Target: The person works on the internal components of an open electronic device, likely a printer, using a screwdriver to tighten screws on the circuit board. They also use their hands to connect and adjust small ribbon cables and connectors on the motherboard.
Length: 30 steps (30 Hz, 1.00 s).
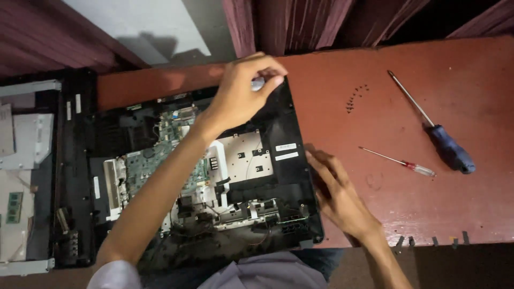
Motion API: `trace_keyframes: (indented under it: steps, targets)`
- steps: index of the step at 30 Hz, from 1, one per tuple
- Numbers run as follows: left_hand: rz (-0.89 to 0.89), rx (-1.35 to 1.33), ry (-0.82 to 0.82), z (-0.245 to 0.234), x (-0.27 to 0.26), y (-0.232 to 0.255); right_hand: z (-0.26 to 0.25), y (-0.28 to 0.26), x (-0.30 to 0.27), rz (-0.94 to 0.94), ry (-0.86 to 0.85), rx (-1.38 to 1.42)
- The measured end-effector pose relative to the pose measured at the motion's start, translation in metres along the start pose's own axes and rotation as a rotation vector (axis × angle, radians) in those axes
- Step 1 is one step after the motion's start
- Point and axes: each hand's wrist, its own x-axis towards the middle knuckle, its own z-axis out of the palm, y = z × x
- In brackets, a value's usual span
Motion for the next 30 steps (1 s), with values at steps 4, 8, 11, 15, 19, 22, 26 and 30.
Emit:
trace_keyframes:
  steps: [4, 8, 11, 15, 19, 22, 26, 30]
  targets:
    - [-0.046, -0.007, 0.004, -0.004, -0.022, -0.002, -0.002, -0.008, 0.007, -0.006, -0.033, -0.031]
    - [-0.062, -0.033, -0.037, 0.013, -0.031, 0.000, 0.020, 0.017, 0.007, -0.072, 0.064, -0.237]
    - [-0.036, -0.032, -0.099, 0.039, -0.026, 0.003, 0.029, 0.027, 0.007, -0.148, 0.193, -0.368]
    - [-0.019, 0.006, -0.216, 0.087, -0.008, 0.002, 0.039, 0.060, -0.008, 0.029, 0.371, -0.369]
    - [-0.025, -0.028, -0.230, 0.161, 0.012, -0.027, 0.040, 0.078, -0.018, 0.179, 0.379, -0.394]
    - [-0.002, 0.116, -0.324, 0.172, 0.033, -0.016, 0.038, 0.074, -0.014, 0.140, 0.302, -0.469]
    - [0.056, 0.274, -0.419, 0.170, 0.045, -0.007, 0.041, 0.081, -0.011, 0.058, 0.301, -0.556]
    - [0.117, 0.363, -0.445, 0.183, 0.043, -0.010, 0.041, 0.079, -0.009, -0.026, 0.354, -0.633]
